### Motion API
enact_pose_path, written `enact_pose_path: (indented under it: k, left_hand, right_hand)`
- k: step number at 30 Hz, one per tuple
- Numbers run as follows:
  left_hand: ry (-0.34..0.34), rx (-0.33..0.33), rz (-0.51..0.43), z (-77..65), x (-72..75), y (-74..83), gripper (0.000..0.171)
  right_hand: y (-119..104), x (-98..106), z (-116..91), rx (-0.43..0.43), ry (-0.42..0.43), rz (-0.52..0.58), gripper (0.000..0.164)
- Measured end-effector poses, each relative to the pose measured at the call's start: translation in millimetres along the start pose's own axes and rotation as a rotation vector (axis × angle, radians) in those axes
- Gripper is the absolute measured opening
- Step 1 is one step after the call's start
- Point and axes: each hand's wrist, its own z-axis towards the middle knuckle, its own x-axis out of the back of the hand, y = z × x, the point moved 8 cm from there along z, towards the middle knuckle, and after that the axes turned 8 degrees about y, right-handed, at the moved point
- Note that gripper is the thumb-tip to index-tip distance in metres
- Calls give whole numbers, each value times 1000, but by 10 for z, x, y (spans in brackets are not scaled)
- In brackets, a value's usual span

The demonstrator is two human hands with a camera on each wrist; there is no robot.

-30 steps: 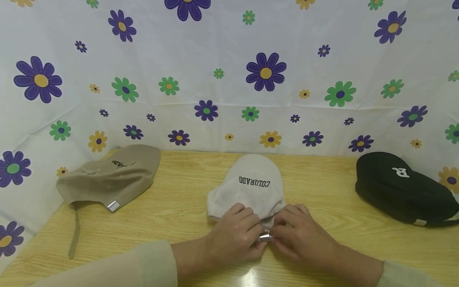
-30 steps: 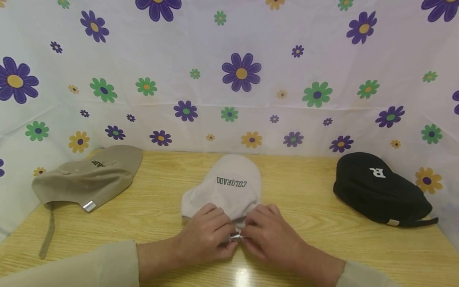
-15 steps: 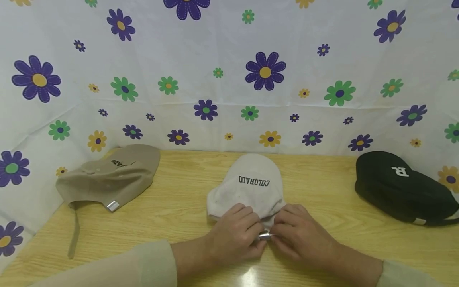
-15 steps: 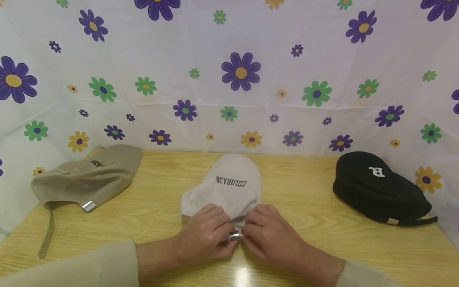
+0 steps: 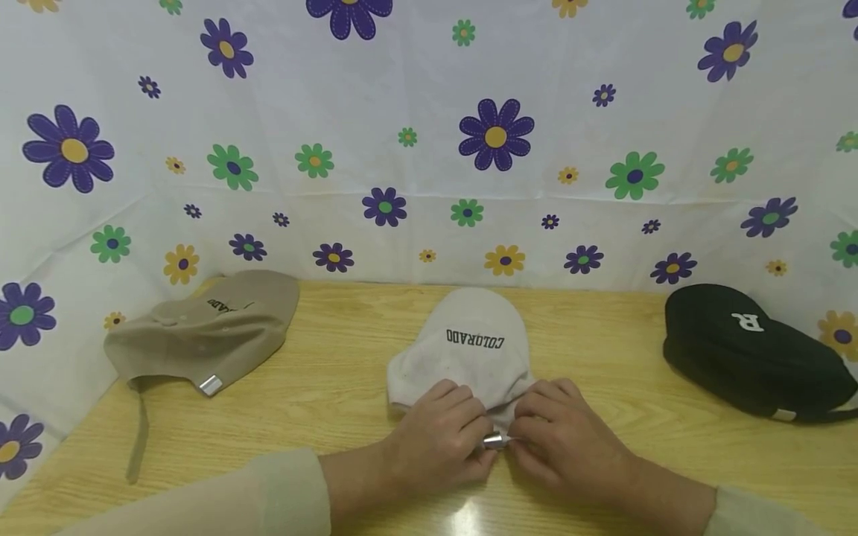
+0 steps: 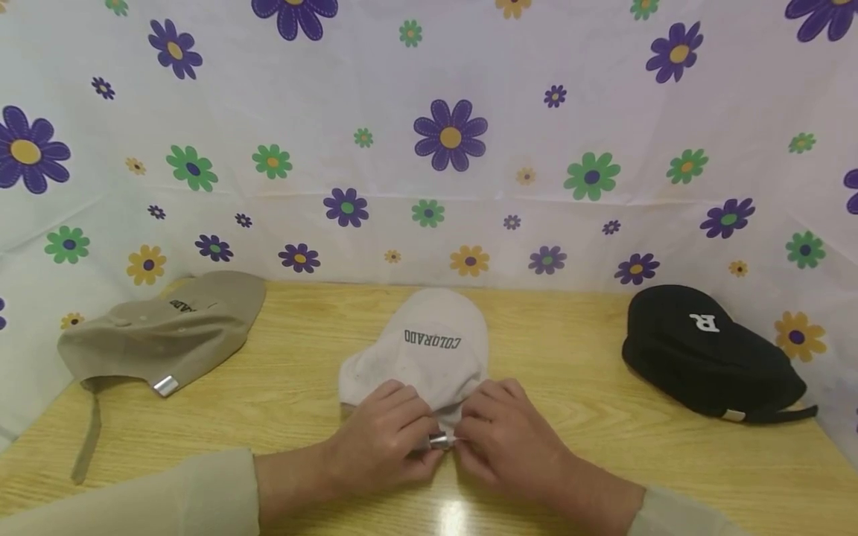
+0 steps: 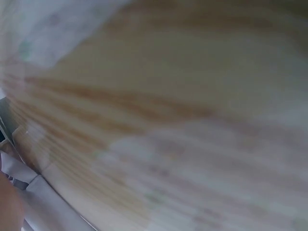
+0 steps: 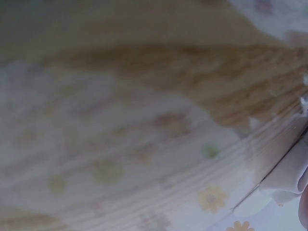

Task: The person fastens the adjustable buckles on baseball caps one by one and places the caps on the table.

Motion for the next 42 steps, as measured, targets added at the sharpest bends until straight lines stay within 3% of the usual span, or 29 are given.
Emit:
enact_pose_path:
  k: [28, 42]
  left_hand:
    - [1, 7, 17, -10, 5, -4, 13]
    - [-1, 9, 16, -2, 7, -10, 13]
  right_hand:
    - [7, 15, 2, -43, -2, -18, 8]
    - [12, 61, 3, -23, 60, -11, 11]
